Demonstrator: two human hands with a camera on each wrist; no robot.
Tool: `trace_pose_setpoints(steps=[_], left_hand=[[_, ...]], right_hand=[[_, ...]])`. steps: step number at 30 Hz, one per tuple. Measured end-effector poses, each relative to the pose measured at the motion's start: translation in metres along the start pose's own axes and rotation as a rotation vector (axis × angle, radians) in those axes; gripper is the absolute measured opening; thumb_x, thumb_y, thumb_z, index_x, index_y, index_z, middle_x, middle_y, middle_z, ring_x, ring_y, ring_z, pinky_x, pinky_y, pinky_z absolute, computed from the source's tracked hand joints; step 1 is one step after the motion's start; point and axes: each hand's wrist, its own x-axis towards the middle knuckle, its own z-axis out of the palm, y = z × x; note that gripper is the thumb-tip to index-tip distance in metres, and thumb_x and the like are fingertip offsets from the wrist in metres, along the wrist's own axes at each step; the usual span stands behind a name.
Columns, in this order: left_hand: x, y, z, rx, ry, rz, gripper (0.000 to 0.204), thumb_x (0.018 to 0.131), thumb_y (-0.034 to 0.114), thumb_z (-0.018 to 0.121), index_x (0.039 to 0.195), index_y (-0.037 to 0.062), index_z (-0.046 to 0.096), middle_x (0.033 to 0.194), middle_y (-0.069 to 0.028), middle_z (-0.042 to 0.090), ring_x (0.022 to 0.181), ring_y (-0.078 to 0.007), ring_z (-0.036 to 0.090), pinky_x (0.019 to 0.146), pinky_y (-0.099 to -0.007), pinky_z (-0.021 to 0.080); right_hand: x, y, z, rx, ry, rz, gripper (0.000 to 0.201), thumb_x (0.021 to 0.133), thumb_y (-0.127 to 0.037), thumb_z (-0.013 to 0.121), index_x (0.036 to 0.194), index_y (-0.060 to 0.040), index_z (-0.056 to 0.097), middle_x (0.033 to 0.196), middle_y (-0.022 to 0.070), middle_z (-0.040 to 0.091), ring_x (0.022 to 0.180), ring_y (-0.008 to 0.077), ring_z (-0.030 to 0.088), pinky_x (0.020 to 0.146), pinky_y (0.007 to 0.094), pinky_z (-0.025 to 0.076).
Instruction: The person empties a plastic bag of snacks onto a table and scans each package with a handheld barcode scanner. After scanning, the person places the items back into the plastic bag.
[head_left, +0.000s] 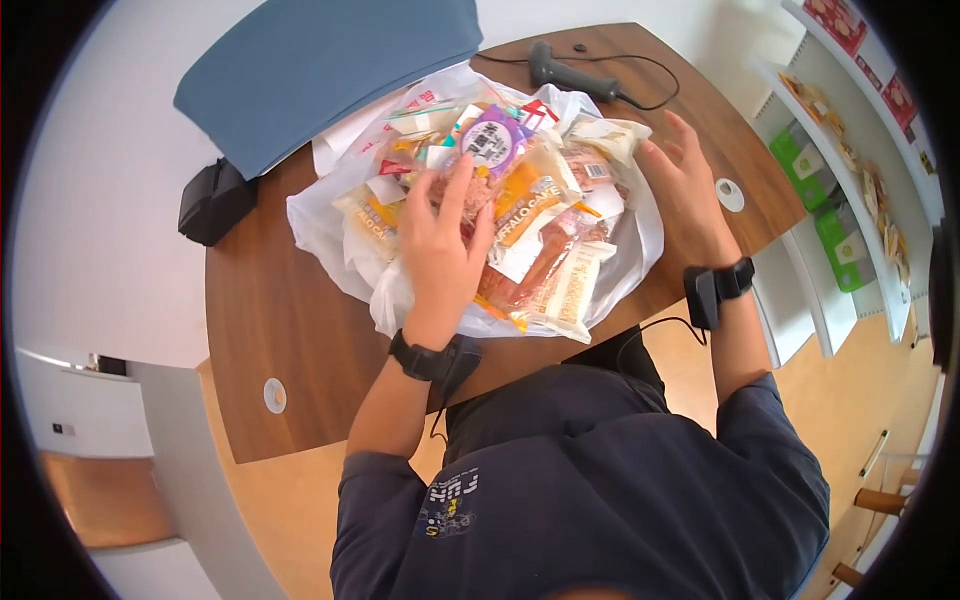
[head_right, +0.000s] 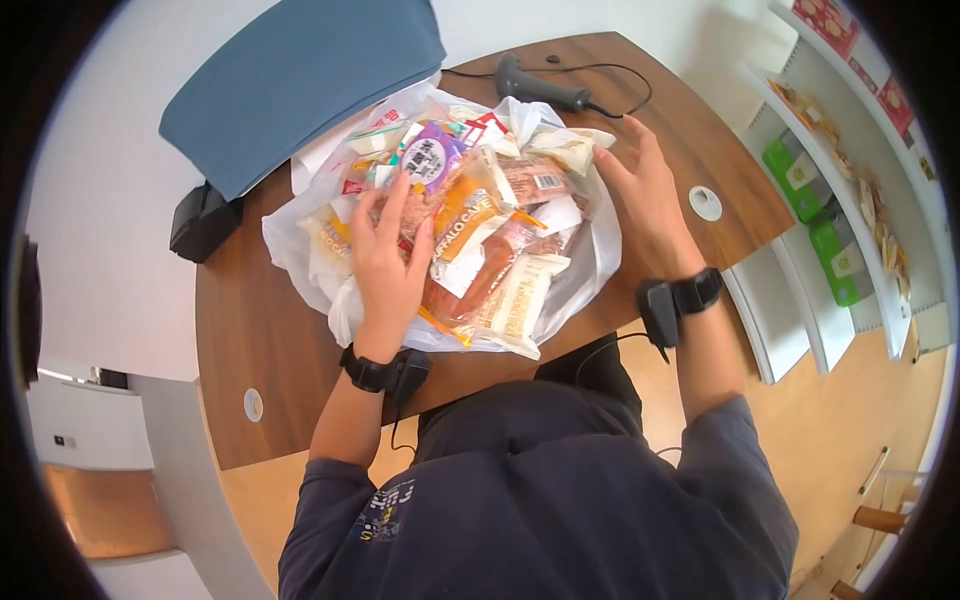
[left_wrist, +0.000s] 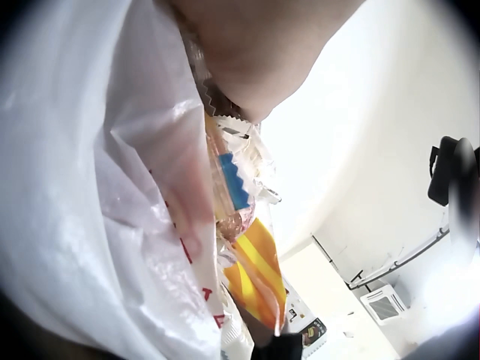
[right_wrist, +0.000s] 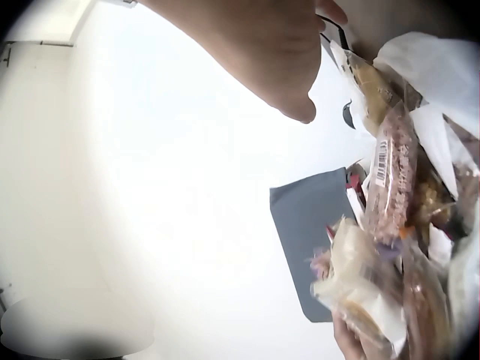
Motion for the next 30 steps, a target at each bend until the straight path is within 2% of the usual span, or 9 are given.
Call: trace_pose_setpoints(steps=[1,5,7,10,13,14,19,24,30], left_hand=[[-0.001,-0.001,0.0,-0.019,0.006,0.006,0.053,0.086,0.009,0.069,0.137,0.0105,0.055,0.122,-0.0174,0.051,0.11,-0.0327,0.054,0.092,-0.0407,0.045],[-0.003,-0.005,0.002,-0.002,0.049,0.018,0.057,0.082,0.017,0.073,0.136,0.0179,0.057,0.121,-0.0177,0.051,0.108,-0.0353,0.055,0.09,-0.0452,0.045],[-0.004,-0.004,0.0,-0.005,0.043,-0.002,0.058,0.082,0.017,0.073,0.137,0.0184,0.056,0.122,-0.017,0.05,0.109,-0.0349,0.054,0.091,-0.0462,0.044],[-0.006,-0.002,0.0,-0.019,0.015,-0.014,0.058,0.082,0.017,0.073,0.138,0.0185,0.055,0.123,-0.0168,0.049,0.11,-0.0353,0.053,0.093,-0.0473,0.043],[-0.006,-0.002,0.0,-0.015,0.015,-0.006,0.058,0.082,0.017,0.072,0.138,0.0185,0.055,0.124,-0.017,0.049,0.112,-0.036,0.051,0.095,-0.0479,0.041],[-0.006,-0.001,0.001,-0.014,0.014,-0.003,0.059,0.082,0.017,0.072,0.138,0.0186,0.055,0.124,-0.0172,0.048,0.112,-0.0364,0.051,0.095,-0.0478,0.041],[-0.006,-0.002,0.001,-0.01,0.008,0.009,0.06,0.082,0.017,0.073,0.139,0.0188,0.054,0.126,-0.0177,0.048,0.114,-0.0366,0.051,0.096,-0.0478,0.041],[-0.001,0.006,-0.01,0.096,-0.057,0.031,0.064,0.084,0.029,0.072,0.142,0.015,0.05,0.143,-0.02,0.041,0.131,-0.0381,0.039,0.107,-0.0537,0.026],[0.003,0.023,-0.012,0.138,-0.056,0.084,0.074,0.082,0.049,0.071,0.143,0.015,0.048,0.153,-0.0203,0.033,0.139,-0.0428,0.027,0.109,-0.0647,0.013]], right_hand=[[0.007,0.002,0.007,0.279,-0.071,0.177,0.066,0.092,-0.028,0.066,0.144,0.0027,0.038,0.129,0.0197,0.056,0.115,0.0257,0.058,0.092,0.0334,0.048],[0.025,0.0,0.024,0.284,-0.136,0.28,0.062,0.094,-0.024,0.065,0.143,0.0025,0.039,0.13,0.0211,0.057,0.116,0.0242,0.057,0.095,0.0323,0.047],[0.025,0.0,0.031,0.276,-0.121,0.225,0.057,0.094,-0.02,0.065,0.141,0.0024,0.043,0.13,0.0199,0.057,0.117,0.023,0.057,0.095,0.0316,0.047],[0.023,0.006,0.05,0.245,-0.186,-0.108,0.046,0.096,-0.018,0.061,0.136,0.0002,0.049,0.129,0.0153,0.06,0.118,0.0202,0.058,0.096,0.0312,0.048],[0.005,-0.016,0.074,0.15,-0.308,-0.042,0.042,0.098,-0.018,0.058,0.137,-0.0043,0.05,0.129,0.0173,0.061,0.116,0.0223,0.06,0.096,0.0331,0.048],[0.01,-0.002,0.079,-0.034,-0.348,-0.194,0.042,0.099,-0.019,0.055,0.139,-0.0077,0.047,0.13,0.0199,0.06,0.115,0.0273,0.062,0.095,0.0356,0.049],[0.009,0.002,0.084,-0.052,-0.374,-0.268,0.045,0.1,-0.021,0.05,0.142,-0.0079,0.042,0.132,0.0188,0.059,0.116,0.0315,0.061,0.098,0.0376,0.046],[0.0,-0.001,0.083,-0.151,-0.319,-0.384,0.046,0.098,-0.024,0.05,0.141,-0.0074,0.044,0.13,0.0145,0.061,0.114,0.0334,0.059,0.098,0.041,0.044],[-0.01,0.008,0.087,-0.301,-0.175,-0.477,0.044,0.099,-0.03,0.049,0.138,-0.0088,0.05,0.126,0.0107,0.062,0.116,0.0295,0.056,0.103,0.0428,0.036]])
